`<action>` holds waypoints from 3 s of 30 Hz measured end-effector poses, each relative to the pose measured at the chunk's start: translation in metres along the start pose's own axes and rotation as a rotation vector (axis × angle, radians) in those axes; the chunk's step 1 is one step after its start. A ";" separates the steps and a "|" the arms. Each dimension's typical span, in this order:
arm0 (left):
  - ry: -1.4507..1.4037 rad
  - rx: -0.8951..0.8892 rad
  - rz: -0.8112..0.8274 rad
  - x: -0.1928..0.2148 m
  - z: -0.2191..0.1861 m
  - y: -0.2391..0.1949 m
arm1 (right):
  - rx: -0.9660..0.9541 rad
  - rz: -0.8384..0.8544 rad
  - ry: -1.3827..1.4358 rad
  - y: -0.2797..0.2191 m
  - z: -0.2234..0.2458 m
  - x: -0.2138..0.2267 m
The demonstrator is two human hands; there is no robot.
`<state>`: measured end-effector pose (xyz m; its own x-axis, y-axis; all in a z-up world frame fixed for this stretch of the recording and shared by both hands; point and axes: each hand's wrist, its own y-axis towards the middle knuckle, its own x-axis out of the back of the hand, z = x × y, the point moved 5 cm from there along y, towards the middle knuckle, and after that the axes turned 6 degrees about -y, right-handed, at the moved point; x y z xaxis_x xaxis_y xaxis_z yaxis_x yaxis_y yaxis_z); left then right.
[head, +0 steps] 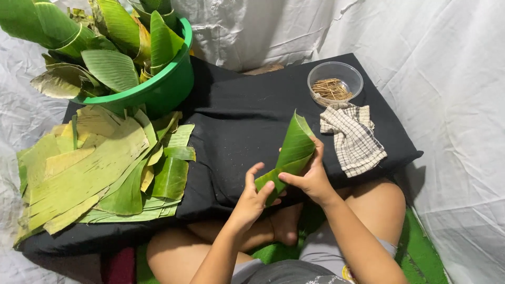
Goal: Cleaning banana leaves with a cloth and folding them into cones, secured with small wooden sticks.
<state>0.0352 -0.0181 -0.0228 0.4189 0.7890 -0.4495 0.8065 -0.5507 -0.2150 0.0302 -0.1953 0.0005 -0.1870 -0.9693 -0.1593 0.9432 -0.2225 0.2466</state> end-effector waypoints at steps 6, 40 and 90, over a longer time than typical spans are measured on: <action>-0.467 0.265 0.076 -0.015 0.008 -0.013 | 0.052 0.205 0.091 -0.004 0.012 -0.013; -0.350 -0.021 -0.124 -0.042 -0.011 0.110 | -0.006 0.191 0.030 0.076 0.025 0.091; -0.203 -0.203 -0.319 -0.080 -0.024 0.282 | -0.019 -0.334 -0.098 0.229 -0.014 0.162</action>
<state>0.2394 -0.2302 -0.0263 0.0610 0.8301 -0.5542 0.9566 -0.2071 -0.2050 0.2196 -0.4014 0.0181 -0.5111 -0.8487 -0.1358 0.8302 -0.5284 0.1778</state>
